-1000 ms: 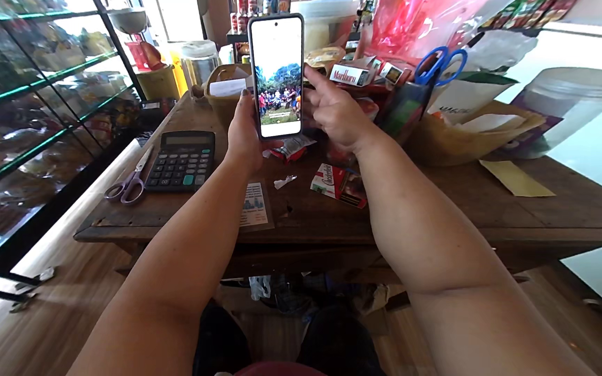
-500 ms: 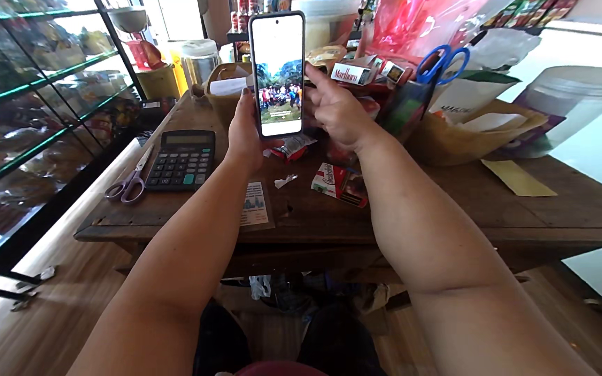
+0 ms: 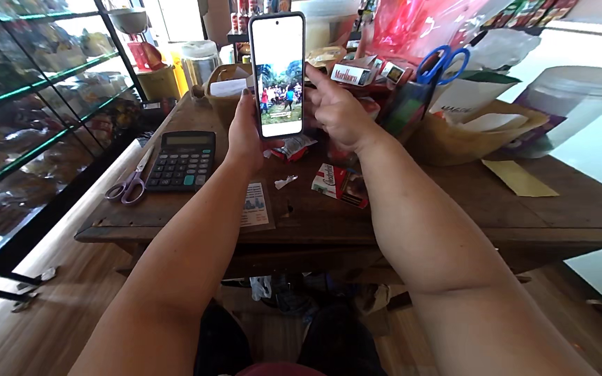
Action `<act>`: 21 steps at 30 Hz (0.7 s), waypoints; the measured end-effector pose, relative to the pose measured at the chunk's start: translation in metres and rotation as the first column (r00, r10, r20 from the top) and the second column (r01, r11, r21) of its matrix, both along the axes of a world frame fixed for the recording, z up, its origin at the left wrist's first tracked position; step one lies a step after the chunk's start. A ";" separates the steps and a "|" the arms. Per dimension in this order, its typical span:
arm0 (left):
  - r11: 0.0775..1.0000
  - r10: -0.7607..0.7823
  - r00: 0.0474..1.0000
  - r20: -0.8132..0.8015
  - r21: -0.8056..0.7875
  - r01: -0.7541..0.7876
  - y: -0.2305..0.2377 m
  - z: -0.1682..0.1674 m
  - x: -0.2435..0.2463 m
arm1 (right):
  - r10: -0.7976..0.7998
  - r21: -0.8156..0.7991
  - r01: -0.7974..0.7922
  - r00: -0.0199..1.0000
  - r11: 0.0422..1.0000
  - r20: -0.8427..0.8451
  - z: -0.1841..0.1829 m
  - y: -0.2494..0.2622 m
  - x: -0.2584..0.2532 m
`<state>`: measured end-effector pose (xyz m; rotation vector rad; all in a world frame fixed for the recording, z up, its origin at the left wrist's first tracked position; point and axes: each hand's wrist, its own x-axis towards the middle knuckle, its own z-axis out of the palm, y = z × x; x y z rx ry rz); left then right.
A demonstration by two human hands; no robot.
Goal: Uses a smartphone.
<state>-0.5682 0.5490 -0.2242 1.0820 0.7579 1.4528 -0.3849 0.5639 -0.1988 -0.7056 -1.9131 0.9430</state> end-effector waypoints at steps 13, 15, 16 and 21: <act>1.000 0.015 1.000 -0.004 -0.013 -0.015 -0.003 0.002 0.000 | -0.015 0.004 0.015 1.000 1.000 0.016 0.001 -0.002 0.000; 1.000 0.019 1.000 -0.002 -0.010 -0.019 -0.003 0.002 0.000 | -0.003 0.007 0.003 1.000 1.000 0.010 0.001 -0.001 0.000; 1.000 0.015 1.000 -0.002 -0.007 -0.015 -0.003 0.002 0.000 | 0.005 0.009 -0.005 1.000 1.000 0.003 0.000 0.000 0.000; 1.000 0.021 1.000 -0.006 -0.009 -0.021 -0.004 0.002 0.001 | -0.004 0.007 0.004 1.000 1.000 0.001 0.000 -0.001 0.001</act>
